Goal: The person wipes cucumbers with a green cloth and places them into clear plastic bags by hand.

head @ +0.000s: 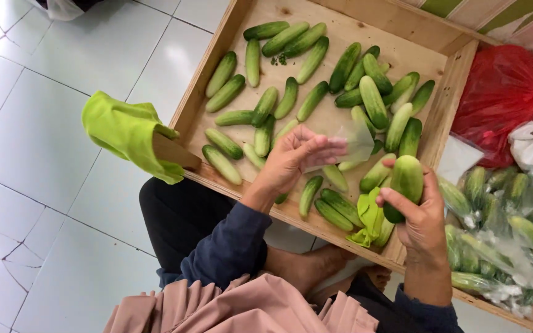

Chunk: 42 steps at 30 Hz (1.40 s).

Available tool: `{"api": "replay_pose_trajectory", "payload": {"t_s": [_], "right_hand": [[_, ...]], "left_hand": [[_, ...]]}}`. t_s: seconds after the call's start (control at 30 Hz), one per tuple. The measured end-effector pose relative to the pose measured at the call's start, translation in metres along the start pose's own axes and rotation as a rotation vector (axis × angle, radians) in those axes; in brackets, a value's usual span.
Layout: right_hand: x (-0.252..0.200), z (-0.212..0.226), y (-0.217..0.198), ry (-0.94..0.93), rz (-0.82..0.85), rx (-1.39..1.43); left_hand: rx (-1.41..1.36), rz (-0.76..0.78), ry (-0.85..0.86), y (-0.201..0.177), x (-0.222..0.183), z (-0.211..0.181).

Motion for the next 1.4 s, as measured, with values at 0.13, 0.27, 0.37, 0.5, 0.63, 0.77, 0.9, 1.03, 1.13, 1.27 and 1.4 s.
{"api": "replay_pose_trajectory", "payload": {"t_s": [0.13, 0.27, 0.37, 0.5, 0.63, 0.77, 0.9, 1.03, 1.13, 1.27, 1.4], "right_hand": [[0.011, 0.021, 0.035, -0.096, 0.055, 0.0], [0.014, -0.036, 0.051, 0.026, -0.022, 0.025], [0.018, -0.076, 0.053, 0.089, -0.032, 0.049], [0.023, -0.073, 0.055, 0.175, -0.082, 0.015], [0.031, -0.088, 0.042, 0.208, -0.137, -0.046], [0.04, -0.112, 0.034, 0.21, -0.146, -0.08], [0.039, -0.117, 0.034, 0.247, -0.139, -0.097], [0.024, -0.118, 0.028, 0.28, -0.144, -0.092], [0.013, -0.114, 0.026, 0.28, -0.115, -0.108], [-0.008, -0.083, 0.037, 0.277, -0.006, -0.245], [-0.026, -0.054, 0.041, 0.109, 0.088, -0.543]], "left_hand": [[0.008, 0.011, 0.003, 0.008, -0.002, -0.002], [-0.112, 0.027, -0.017, -0.001, 0.001, -0.003], [-0.153, 0.021, -0.002, -0.015, 0.008, -0.015], [-0.026, -0.046, -0.208, -0.048, -0.007, 0.016], [0.27, -0.078, -0.401, -0.067, -0.033, 0.058], [0.306, -0.208, -0.432, -0.144, -0.041, 0.121], [0.219, -0.331, -0.428, -0.165, -0.037, 0.131], [0.104, -0.482, -0.337, -0.181, -0.032, 0.12], [0.029, -0.583, -0.311, -0.205, -0.024, 0.13], [-0.134, -0.613, -0.291, -0.22, -0.019, 0.138], [-0.192, -0.629, -0.281, -0.209, -0.019, 0.133]]}}
Point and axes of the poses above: each hand's wrist, its own x-axis towards the middle knuckle, its own y-axis out of the palm, z = x × y, the point moved 9 cm from there along x, towards the middle knuckle, and after that the axes turned 9 degrees about -x, right-handed, at the moved point
